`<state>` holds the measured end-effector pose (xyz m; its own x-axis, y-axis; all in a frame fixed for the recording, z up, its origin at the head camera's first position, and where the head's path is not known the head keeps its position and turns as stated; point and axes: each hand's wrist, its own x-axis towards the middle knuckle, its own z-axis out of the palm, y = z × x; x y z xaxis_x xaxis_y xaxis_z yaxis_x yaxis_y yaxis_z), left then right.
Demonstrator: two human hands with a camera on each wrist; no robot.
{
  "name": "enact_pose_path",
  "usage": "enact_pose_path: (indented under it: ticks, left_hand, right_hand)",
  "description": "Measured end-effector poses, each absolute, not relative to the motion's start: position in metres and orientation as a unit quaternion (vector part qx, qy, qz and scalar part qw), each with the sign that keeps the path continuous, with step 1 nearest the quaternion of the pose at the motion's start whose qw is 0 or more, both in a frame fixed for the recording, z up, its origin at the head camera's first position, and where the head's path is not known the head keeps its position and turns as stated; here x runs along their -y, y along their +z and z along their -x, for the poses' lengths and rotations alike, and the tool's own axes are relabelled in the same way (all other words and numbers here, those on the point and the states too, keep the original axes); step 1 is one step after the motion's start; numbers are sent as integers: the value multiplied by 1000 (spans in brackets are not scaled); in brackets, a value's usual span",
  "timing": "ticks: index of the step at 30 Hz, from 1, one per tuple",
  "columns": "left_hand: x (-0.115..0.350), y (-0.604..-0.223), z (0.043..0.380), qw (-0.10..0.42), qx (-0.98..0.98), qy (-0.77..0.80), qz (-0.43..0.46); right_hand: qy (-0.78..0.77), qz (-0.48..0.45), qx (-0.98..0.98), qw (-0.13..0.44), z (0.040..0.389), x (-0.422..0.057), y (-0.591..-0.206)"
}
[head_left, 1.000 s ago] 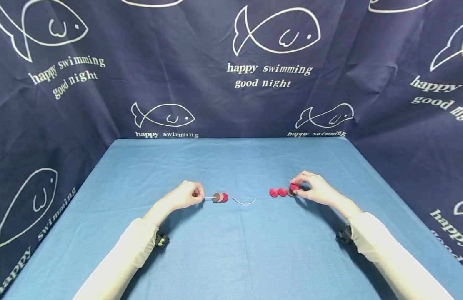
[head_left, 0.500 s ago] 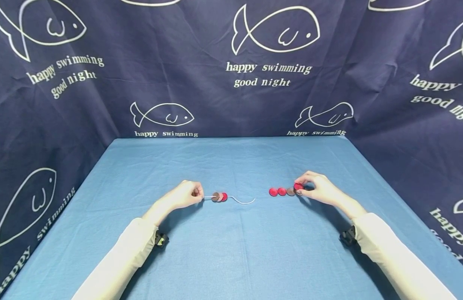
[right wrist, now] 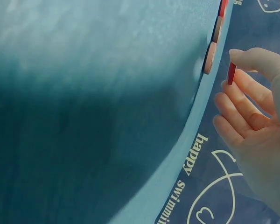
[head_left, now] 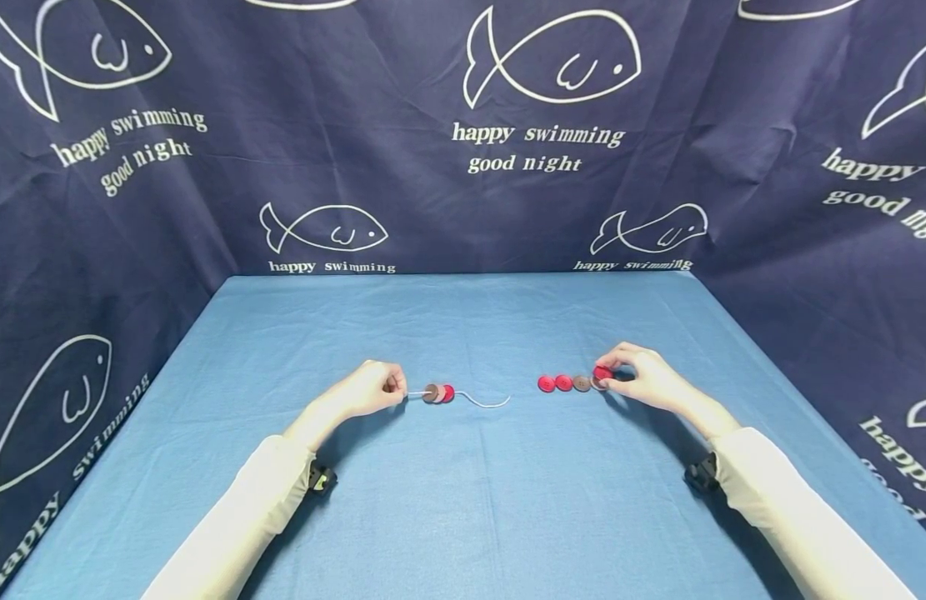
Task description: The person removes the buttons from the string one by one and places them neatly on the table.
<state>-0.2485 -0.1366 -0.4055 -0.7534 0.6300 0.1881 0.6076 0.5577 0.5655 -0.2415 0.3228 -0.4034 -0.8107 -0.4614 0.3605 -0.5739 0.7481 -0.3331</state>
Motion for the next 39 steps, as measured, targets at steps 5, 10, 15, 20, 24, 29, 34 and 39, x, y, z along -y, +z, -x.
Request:
enact_pose_path:
  ticks: [5,10,15,20,24,29,34,39]
  left_hand:
    - [136,-405,249,32,-895,300,-328]
    - [135,-405,250,36,-903,289,-316]
    - [135,-403,250,38,-903,290,-314]
    - [135,-404,250,38,-902,291,-317]
    - [135,-406,251,37,-902,292,-317]
    - [136,-407,251,39,-904,290,-313]
    - [136,-406,251,37,-904,288,-315]
    - [136,-407,251,33,-901,289,-321]
  right_hand:
    - [213,-270,930,127,240,-326,-402]
    - [216,-268,930,127,238,-329,-401]
    - [215,-265,931,130,238,-332,-402]
    - [215,-265,930,134,237,-333,-403]
    - [216,-266,929,137,237,-335,-404]
    - [220,-269,927,138,236,-337,-404]
    - [219,-272,927,138,235,-337,-403]
    - [210,-268,931,131,236,-337,-403]
